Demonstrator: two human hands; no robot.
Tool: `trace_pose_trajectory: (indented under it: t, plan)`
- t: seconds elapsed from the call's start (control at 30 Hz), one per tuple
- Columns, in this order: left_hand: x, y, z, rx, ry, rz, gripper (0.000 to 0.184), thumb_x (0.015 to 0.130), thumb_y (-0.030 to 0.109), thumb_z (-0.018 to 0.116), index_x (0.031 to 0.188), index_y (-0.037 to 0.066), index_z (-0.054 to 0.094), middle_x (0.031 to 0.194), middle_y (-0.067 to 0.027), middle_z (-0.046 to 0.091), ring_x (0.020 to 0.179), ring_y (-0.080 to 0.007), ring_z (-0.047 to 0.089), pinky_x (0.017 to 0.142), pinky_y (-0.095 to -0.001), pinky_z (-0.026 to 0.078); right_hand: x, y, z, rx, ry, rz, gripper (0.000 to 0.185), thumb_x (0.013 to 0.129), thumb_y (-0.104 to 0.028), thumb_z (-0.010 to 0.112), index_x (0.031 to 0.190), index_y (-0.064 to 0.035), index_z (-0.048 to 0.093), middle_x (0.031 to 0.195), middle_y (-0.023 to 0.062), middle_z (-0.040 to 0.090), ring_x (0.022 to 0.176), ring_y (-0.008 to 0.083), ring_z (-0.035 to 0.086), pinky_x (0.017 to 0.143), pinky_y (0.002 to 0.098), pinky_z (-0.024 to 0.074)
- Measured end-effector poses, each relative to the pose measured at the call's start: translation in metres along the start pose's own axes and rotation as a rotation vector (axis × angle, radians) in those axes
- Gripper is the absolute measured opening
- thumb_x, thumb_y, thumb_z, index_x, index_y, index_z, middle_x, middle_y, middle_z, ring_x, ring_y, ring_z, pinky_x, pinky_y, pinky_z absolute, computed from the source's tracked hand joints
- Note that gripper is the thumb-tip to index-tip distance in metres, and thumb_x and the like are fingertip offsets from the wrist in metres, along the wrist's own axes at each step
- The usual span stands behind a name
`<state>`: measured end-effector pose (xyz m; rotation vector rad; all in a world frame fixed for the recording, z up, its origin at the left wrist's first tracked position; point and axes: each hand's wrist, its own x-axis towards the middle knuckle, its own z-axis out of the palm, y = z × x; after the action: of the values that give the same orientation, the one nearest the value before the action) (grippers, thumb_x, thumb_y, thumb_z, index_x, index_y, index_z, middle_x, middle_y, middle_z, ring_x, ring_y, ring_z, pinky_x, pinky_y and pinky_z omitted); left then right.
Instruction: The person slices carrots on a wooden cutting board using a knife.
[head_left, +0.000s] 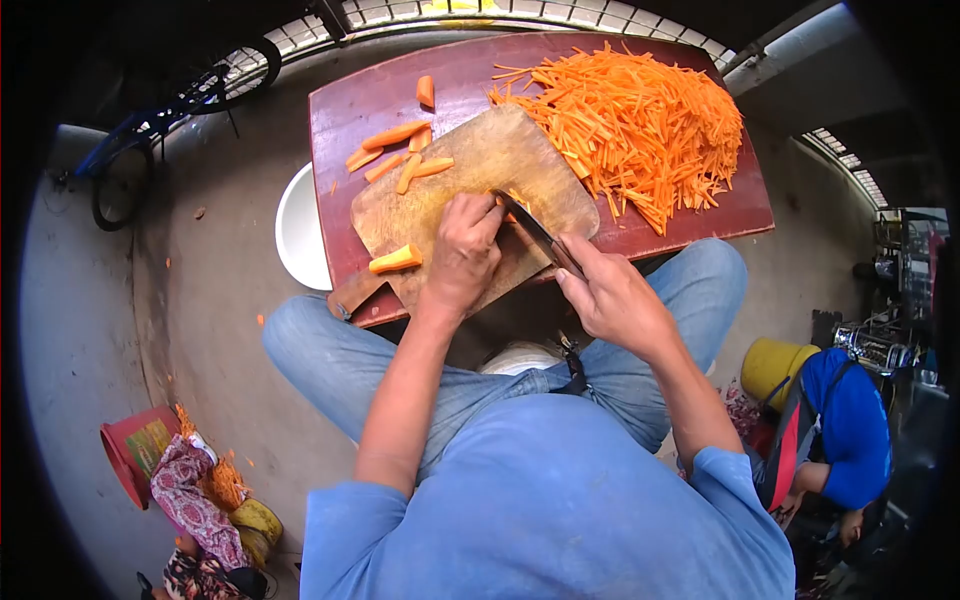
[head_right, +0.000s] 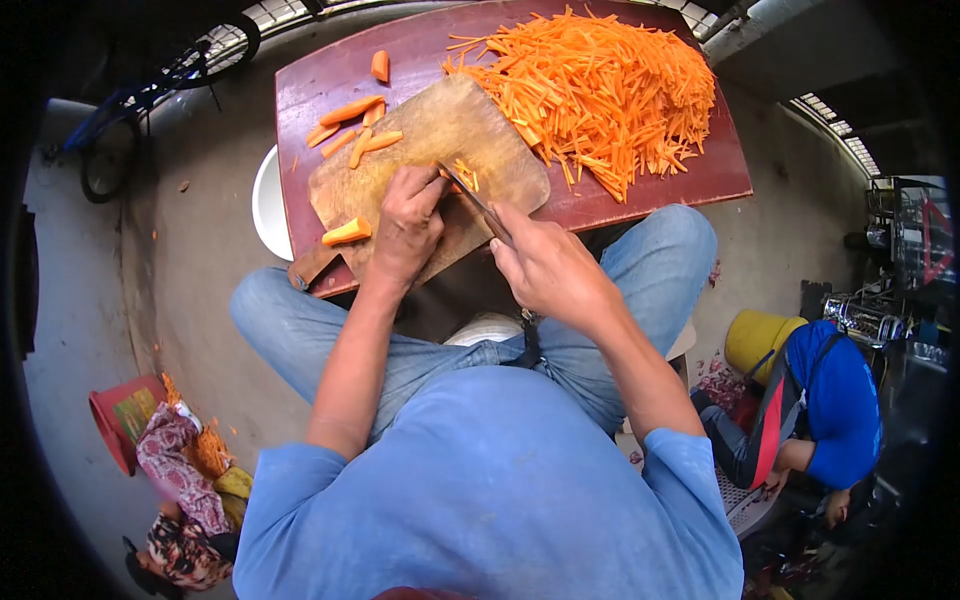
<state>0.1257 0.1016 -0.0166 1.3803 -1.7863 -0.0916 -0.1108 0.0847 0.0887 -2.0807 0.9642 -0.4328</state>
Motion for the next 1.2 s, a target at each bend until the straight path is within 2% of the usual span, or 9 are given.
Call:
trace_pose_trajectory:
  t: [0.17,0.3,0.4,0.5,0.6,0.8,0.9,1.1,1.2]
  plan:
    - [-0.004,-0.004,0.004,-0.002,-0.001,-0.007,0.035,0.072,-0.008,0.066,0.106,-0.005,0.074,0.109,-0.0172,0.070,0.102,-0.0385,0.065,0.092,-0.0470,0.054,0.001,0.017,0.005,-0.003,-0.012,0.009,0.039,0.105,-0.008,0.068,0.141,0.0036,0.058,0.101,0.0312,0.072,0.097,0.0555,0.070,0.081,0.0551,0.0551]
    - [-0.001,0.000,0.001,0.008,0.016,-0.012,0.031,0.073,-0.008,0.067,0.103,-0.004,0.073,0.107,-0.0168,0.071,0.102,-0.0382,0.065,0.092,-0.0471,0.053,-0.002,-0.006,-0.005,0.041,-0.028,0.065,0.037,0.105,-0.008,0.068,0.139,0.0040,0.059,0.102,0.0316,0.072,0.098,0.0557,0.070,0.081,0.0552,0.0550]
    - [-0.002,-0.001,0.001,0.014,-0.001,-0.013,0.033,0.073,-0.008,0.067,0.105,-0.004,0.074,0.108,-0.0171,0.071,0.102,-0.0385,0.066,0.092,-0.0474,0.053,-0.001,0.011,0.009,0.012,0.005,0.006,0.036,0.105,-0.008,0.067,0.139,0.0034,0.060,0.101,0.0311,0.072,0.097,0.0544,0.071,0.081,0.0535,0.0556]
    - [-0.001,-0.001,0.001,0.015,-0.004,-0.015,0.032,0.074,-0.008,0.066,0.105,-0.004,0.074,0.108,-0.0173,0.071,0.102,-0.0385,0.066,0.091,-0.0474,0.053,0.006,0.017,0.009,-0.002,-0.002,0.005,0.036,0.106,-0.009,0.067,0.139,0.0031,0.060,0.100,0.0305,0.072,0.097,0.0537,0.071,0.081,0.0528,0.0559]
    - [-0.001,0.000,0.003,0.040,0.023,-0.007,0.030,0.076,-0.007,0.066,0.104,-0.003,0.074,0.108,-0.0172,0.071,0.102,-0.0382,0.066,0.091,-0.0469,0.053,0.001,0.009,0.001,0.048,-0.037,0.099,0.037,0.106,-0.009,0.067,0.139,0.0031,0.060,0.102,0.0310,0.072,0.097,0.0539,0.071,0.081,0.0531,0.0561]
    - [-0.002,0.001,0.002,0.063,-0.003,-0.017,0.033,0.077,-0.006,0.066,0.108,-0.004,0.075,0.109,-0.0181,0.073,0.103,-0.0378,0.067,0.092,-0.0466,0.054,0.004,0.015,0.008,0.037,-0.041,0.061,0.038,0.105,-0.009,0.067,0.141,0.0027,0.060,0.103,0.0306,0.073,0.096,0.0519,0.072,0.081,0.0508,0.0568]
    - [-0.002,0.001,0.002,0.066,0.004,-0.029,0.030,0.076,-0.006,0.066,0.105,-0.004,0.075,0.109,-0.0187,0.073,0.103,-0.0377,0.068,0.093,-0.0461,0.054,0.005,0.018,0.010,-0.003,-0.004,-0.013,0.037,0.105,-0.009,0.067,0.140,0.0032,0.060,0.103,0.0305,0.073,0.095,0.0524,0.071,0.081,0.0512,0.0567]
    - [-0.004,0.001,0.001,0.111,0.042,-0.004,0.027,0.075,-0.005,0.067,0.101,-0.003,0.074,0.110,-0.0188,0.075,0.103,-0.0379,0.069,0.094,-0.0485,0.053,-0.001,0.000,-0.004,0.032,-0.087,0.115,0.036,0.104,-0.007,0.068,0.138,0.0039,0.061,0.103,0.0303,0.074,0.096,0.0535,0.071,0.081,0.0521,0.0573]
    - [-0.003,0.001,0.002,0.131,0.049,0.006,0.028,0.073,-0.004,0.068,0.100,-0.003,0.074,0.109,-0.0181,0.075,0.103,-0.0380,0.069,0.094,-0.0496,0.052,0.002,0.015,0.012,0.072,-0.008,0.009,0.032,0.105,-0.013,0.069,0.130,0.0024,0.059,0.092,0.0341,0.070,0.091,0.0568,0.069,0.077,0.0593,0.0539]
